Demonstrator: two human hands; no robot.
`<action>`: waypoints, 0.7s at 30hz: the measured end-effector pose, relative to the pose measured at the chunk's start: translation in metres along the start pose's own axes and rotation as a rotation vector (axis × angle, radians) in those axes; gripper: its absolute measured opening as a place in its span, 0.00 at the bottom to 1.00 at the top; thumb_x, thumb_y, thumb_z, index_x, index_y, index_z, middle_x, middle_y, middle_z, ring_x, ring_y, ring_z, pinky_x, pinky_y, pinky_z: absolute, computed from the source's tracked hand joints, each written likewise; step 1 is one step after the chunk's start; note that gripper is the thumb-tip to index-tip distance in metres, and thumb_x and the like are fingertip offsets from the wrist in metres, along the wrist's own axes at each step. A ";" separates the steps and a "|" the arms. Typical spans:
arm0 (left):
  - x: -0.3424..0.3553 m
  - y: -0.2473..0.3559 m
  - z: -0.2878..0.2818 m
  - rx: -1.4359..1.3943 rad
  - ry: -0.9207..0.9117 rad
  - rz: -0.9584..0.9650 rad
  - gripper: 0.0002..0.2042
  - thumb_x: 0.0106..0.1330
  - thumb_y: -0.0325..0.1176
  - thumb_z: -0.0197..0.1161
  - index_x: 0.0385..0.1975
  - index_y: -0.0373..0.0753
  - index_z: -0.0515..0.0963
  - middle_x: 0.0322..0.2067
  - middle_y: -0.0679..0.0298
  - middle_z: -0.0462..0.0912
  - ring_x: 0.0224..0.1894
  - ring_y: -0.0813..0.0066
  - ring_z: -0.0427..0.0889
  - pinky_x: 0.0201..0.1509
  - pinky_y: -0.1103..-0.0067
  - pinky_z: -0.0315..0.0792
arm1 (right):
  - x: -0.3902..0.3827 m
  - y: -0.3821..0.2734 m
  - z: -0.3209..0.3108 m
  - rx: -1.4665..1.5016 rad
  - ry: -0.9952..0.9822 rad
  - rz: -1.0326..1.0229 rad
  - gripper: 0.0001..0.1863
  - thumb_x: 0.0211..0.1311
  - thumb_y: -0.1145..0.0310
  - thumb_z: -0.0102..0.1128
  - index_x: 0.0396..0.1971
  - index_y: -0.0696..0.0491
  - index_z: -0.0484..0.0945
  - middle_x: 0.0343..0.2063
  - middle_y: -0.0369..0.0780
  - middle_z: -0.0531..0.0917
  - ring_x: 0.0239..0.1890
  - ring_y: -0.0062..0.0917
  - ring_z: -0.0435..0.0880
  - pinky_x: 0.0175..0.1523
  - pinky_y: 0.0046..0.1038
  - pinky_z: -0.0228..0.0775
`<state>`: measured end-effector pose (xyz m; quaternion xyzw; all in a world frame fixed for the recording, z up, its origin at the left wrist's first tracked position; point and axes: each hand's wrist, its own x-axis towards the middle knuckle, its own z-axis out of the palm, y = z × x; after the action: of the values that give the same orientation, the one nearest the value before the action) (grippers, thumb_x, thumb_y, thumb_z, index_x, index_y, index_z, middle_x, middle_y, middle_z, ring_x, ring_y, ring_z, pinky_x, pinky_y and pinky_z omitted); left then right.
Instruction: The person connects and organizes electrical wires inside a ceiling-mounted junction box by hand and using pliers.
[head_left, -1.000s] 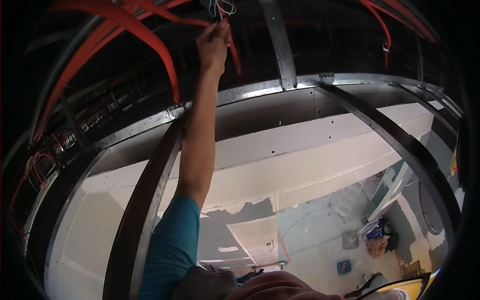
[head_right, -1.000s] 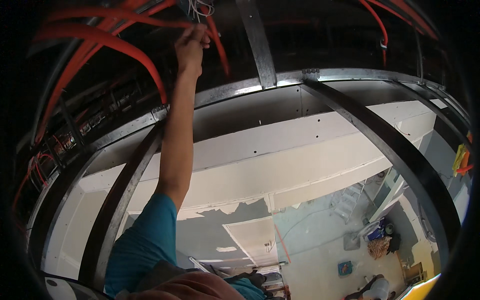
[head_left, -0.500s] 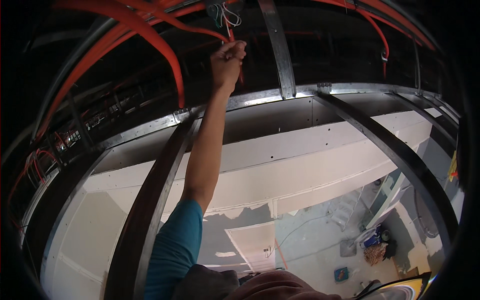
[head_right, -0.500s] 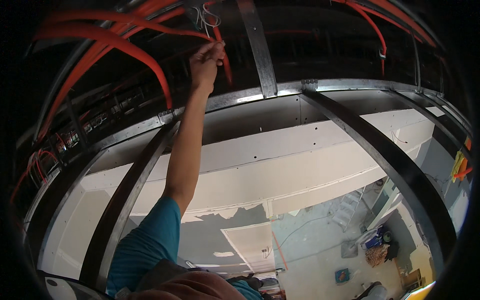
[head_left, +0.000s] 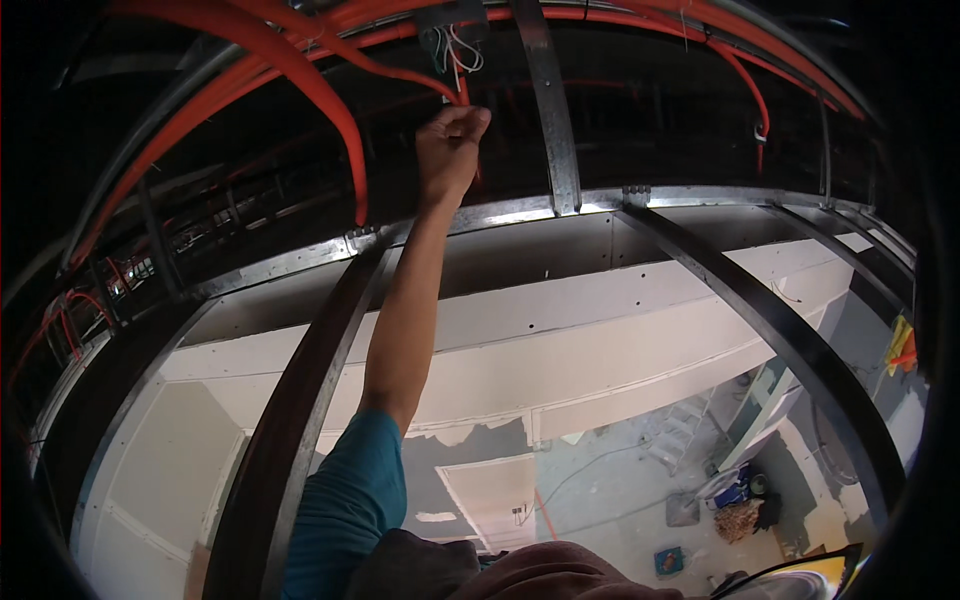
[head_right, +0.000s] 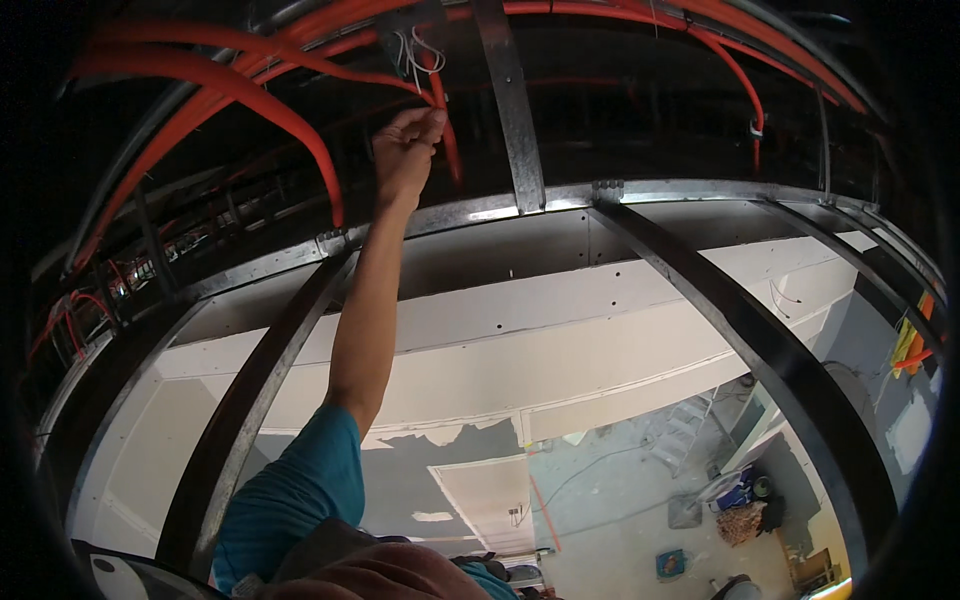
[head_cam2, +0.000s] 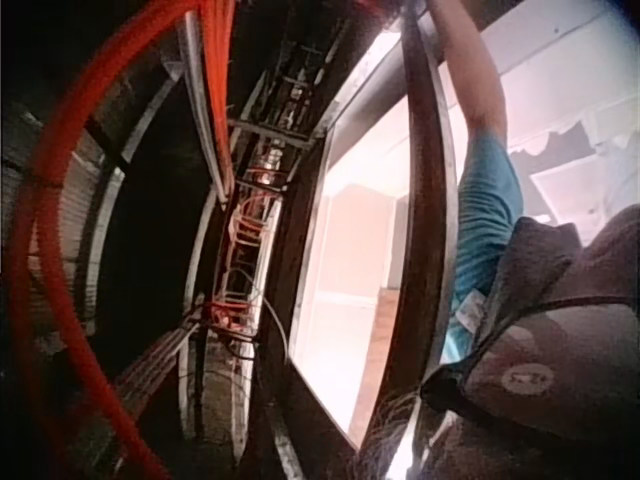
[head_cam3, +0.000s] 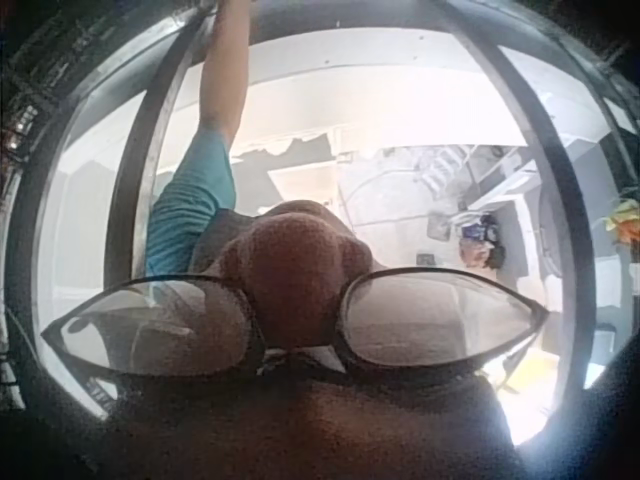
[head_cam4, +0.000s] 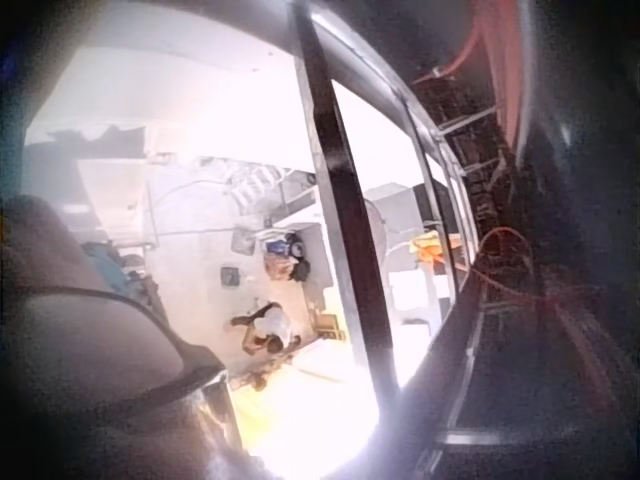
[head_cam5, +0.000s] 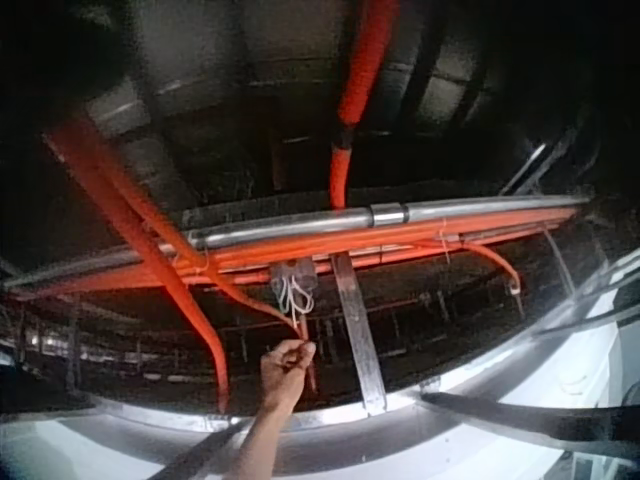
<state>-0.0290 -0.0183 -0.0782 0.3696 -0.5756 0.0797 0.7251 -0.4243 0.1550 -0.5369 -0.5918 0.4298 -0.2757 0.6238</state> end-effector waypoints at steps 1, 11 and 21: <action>0.002 -0.001 -0.002 -0.023 0.015 0.014 0.08 0.67 0.33 0.70 0.38 0.34 0.85 0.28 0.67 0.86 0.31 0.85 0.80 0.38 0.83 0.72 | -0.003 -0.001 -0.002 -0.002 0.007 0.006 0.14 0.70 0.65 0.60 0.50 0.57 0.77 0.43 0.48 0.84 0.39 0.33 0.86 0.45 0.35 0.78; -0.013 -0.008 -0.009 -0.071 0.035 0.115 0.06 0.68 0.29 0.69 0.37 0.33 0.83 0.25 0.69 0.83 0.27 0.89 0.76 0.33 0.86 0.68 | -0.032 0.003 -0.017 -0.009 0.082 0.087 0.14 0.70 0.66 0.59 0.51 0.57 0.76 0.43 0.48 0.84 0.39 0.32 0.86 0.44 0.35 0.78; -0.042 -0.007 -0.027 0.081 -0.026 0.096 0.06 0.67 0.32 0.71 0.37 0.37 0.84 0.27 0.72 0.84 0.28 0.90 0.76 0.32 0.88 0.68 | -0.056 0.008 -0.021 -0.013 0.136 0.171 0.14 0.71 0.67 0.59 0.51 0.57 0.75 0.44 0.48 0.83 0.38 0.32 0.86 0.43 0.35 0.78</action>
<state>-0.0176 0.0062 -0.1205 0.3718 -0.5984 0.1328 0.6972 -0.4703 0.1930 -0.5317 -0.5366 0.5221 -0.2582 0.6105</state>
